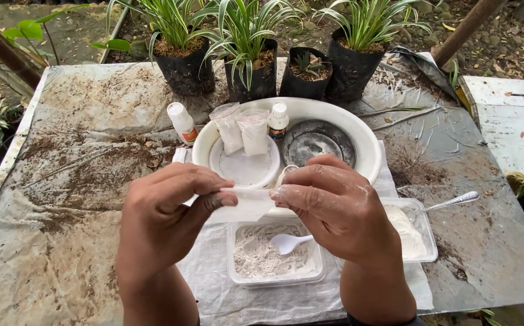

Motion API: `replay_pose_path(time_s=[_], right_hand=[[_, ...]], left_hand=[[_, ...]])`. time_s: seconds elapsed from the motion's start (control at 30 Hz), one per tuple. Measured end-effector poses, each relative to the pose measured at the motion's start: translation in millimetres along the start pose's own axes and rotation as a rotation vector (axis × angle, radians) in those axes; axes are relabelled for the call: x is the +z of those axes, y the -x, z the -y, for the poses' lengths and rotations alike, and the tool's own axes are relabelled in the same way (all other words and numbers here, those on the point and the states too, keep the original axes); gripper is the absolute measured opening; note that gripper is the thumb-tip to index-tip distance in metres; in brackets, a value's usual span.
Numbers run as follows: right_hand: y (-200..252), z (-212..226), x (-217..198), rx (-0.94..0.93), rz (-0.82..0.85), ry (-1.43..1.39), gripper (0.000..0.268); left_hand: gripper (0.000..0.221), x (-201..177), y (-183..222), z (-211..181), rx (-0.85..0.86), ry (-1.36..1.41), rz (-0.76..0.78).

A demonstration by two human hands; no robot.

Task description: Scooping white powder from a container into small plastic bags using a spoon at a steady pace.

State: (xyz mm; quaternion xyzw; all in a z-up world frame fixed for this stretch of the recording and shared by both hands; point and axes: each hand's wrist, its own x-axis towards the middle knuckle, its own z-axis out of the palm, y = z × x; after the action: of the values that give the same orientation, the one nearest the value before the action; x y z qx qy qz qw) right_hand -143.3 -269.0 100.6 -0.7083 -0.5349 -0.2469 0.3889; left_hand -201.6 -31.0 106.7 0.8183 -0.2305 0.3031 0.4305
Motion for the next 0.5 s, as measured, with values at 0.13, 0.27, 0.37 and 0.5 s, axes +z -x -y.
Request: replay_pose_path(time_s=[0.13, 0.27, 0.37, 0.5], right_hand=[[1.4, -1.4, 2.7, -0.002, 0.018, 0.029, 0.015], [1.5, 1.3, 6.6, -0.007, 0.021, 0.035, 0.013], [-3.1, 4.8, 8.8, -0.008, 0.026, 0.049, 0.009], [-8.1, 6.3, 11.1, -0.012, 0.033, 0.124, 0.007]], left_hand=[[0.011, 0.5, 2.2, 5.7, 0.047, -0.006, 0.04], [0.01, 3.7, 0.8, 6.7, 0.071, -0.007, 0.085], [0.01, 3.2, -0.4, 3.5, 0.092, 0.001, 0.098], [0.016, 7.5, 1.1, 1.4, 0.077, 0.006, 0.107]])
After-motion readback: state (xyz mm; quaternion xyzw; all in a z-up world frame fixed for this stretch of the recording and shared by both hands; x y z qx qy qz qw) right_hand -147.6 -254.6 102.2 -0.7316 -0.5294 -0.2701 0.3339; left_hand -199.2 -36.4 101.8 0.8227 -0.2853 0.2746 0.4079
